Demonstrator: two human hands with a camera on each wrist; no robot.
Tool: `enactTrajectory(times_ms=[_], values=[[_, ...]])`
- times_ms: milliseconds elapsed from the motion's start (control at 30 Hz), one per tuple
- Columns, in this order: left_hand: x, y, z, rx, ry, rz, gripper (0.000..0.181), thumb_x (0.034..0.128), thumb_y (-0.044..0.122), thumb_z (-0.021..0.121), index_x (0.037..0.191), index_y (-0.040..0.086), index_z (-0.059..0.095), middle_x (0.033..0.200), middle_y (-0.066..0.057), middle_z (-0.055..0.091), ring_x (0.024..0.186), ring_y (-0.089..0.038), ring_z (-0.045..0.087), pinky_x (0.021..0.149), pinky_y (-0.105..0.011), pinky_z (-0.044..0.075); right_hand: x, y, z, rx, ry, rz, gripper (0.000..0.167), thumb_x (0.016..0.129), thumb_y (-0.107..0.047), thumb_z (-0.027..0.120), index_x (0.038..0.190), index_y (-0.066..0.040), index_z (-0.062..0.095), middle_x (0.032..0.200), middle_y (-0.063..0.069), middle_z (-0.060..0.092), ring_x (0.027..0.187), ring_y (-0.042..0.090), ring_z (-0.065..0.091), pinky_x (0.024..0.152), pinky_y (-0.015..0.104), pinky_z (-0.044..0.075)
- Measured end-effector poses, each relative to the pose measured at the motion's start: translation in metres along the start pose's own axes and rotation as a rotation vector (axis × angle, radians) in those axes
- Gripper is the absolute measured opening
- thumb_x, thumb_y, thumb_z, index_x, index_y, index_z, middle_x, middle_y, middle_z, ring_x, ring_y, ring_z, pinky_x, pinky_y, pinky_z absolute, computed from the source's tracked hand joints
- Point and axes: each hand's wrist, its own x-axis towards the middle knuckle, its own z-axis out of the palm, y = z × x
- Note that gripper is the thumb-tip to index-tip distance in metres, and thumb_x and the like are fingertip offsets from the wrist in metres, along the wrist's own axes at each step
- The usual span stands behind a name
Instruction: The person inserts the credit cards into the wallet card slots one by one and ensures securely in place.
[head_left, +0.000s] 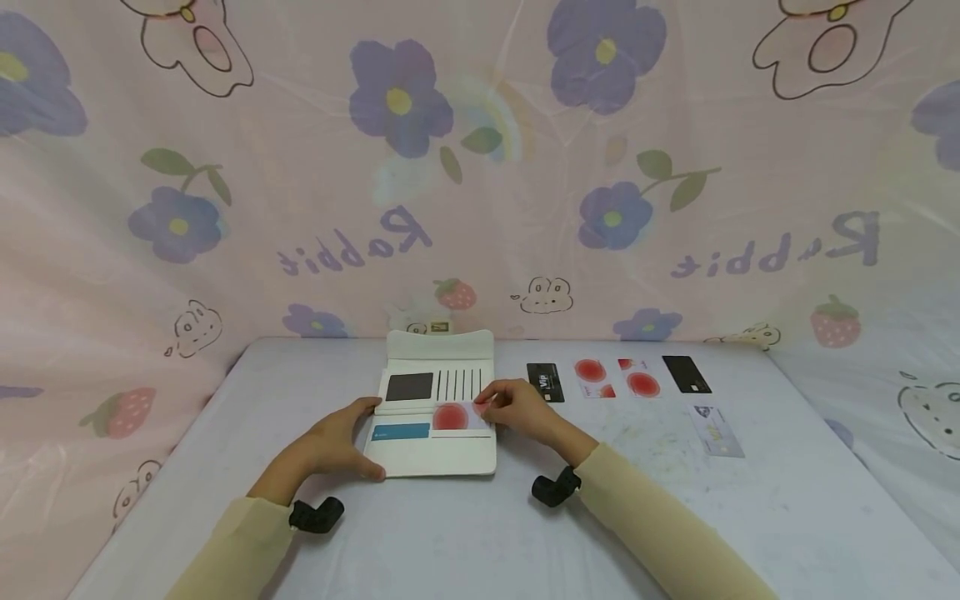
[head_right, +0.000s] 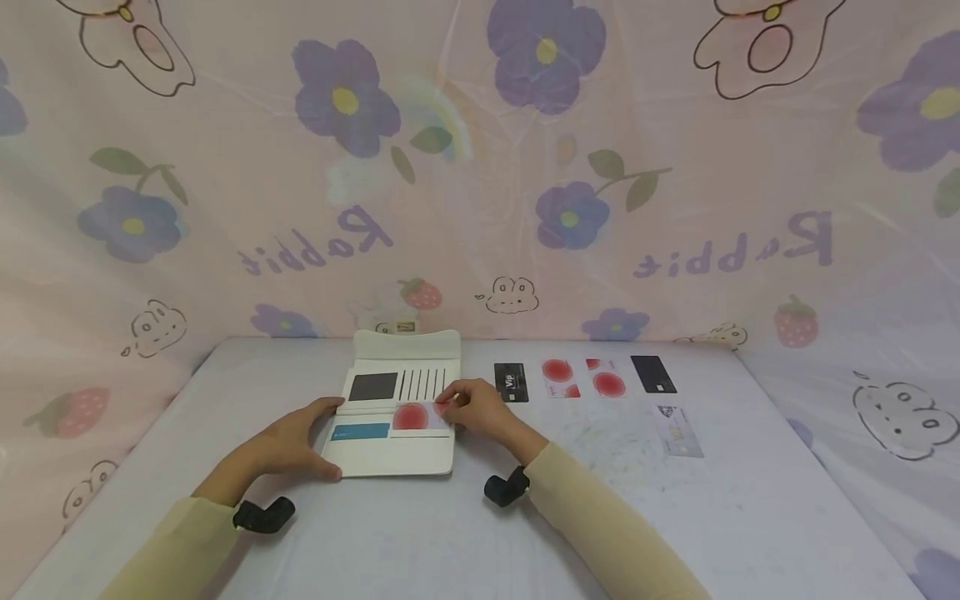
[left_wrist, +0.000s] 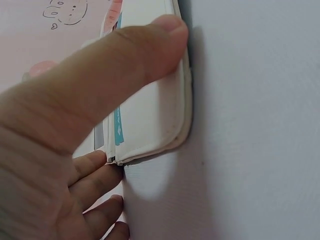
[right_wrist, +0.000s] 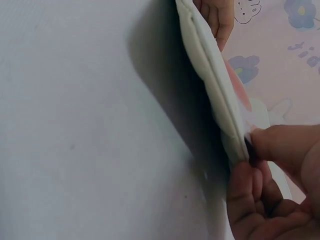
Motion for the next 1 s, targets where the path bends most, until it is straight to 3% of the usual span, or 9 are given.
enactTrajectory(times_ms=[1000], values=[[-0.0005,-0.0001,0.001,0.005,0.036,0.013,0.119,0.0497,0.043,0.094,0.147,0.012,0.034,0.15,-0.016,0.041,0.139,-0.04,0.035,0.109,-0.061,0.032,0.0014,0.0011,-0.0013,-0.03,-0.018,-0.001,0.016,0.082,-0.009,0.074,0.097,-0.014,0.072,0.075,0.002,0.058,0.066,0.014,0.051,0.054,0.024,0.043]])
